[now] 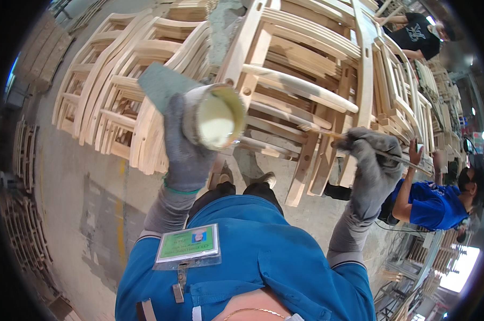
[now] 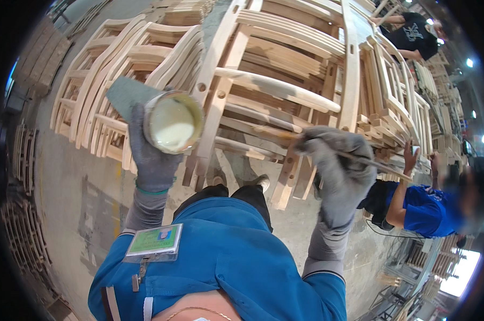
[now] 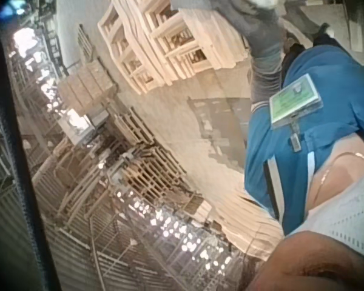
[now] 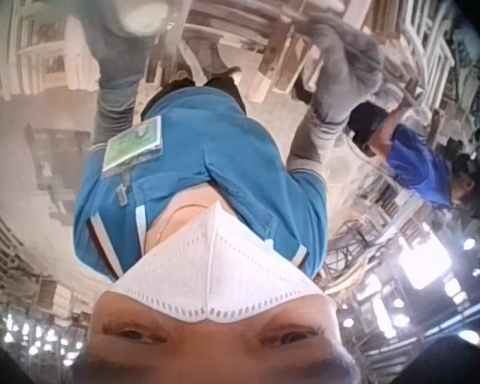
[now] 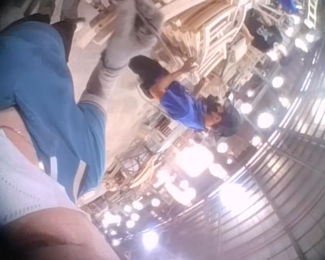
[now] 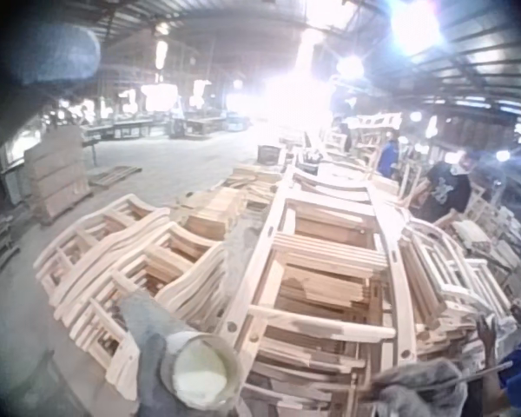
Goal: The person applies a light-colored finish to wooden chair frames using a brush and a small container. They repeatedly dip the brush, coat the chair surfaces, and reposition the chairs to reach different areas.
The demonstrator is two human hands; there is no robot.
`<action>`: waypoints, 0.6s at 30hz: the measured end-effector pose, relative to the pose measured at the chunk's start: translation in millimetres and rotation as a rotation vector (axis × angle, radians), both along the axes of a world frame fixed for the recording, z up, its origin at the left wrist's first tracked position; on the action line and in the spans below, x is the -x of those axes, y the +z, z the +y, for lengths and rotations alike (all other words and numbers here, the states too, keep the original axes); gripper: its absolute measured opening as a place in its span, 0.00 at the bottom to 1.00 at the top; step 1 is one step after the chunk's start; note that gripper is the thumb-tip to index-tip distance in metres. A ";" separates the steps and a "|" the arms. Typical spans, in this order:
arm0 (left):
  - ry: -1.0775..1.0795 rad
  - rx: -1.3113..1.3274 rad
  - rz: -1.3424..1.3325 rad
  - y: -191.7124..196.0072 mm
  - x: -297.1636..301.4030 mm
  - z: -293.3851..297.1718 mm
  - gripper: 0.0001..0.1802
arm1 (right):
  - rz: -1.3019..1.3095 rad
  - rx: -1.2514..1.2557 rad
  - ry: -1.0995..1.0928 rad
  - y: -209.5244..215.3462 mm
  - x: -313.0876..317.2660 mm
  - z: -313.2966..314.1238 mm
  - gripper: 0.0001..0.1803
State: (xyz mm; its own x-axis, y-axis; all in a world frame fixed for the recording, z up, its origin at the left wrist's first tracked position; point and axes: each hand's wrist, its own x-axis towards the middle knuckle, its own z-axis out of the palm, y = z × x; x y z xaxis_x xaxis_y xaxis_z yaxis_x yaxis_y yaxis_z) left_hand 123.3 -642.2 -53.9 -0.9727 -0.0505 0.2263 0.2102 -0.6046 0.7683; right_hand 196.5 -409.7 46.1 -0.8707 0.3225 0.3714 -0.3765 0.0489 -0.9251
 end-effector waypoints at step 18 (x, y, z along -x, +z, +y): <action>0.363 0.309 0.468 -7.4 14.5 -13.0 0.28 | 0.274 0.109 0.464 -41.6 7.2 -72.1 0.10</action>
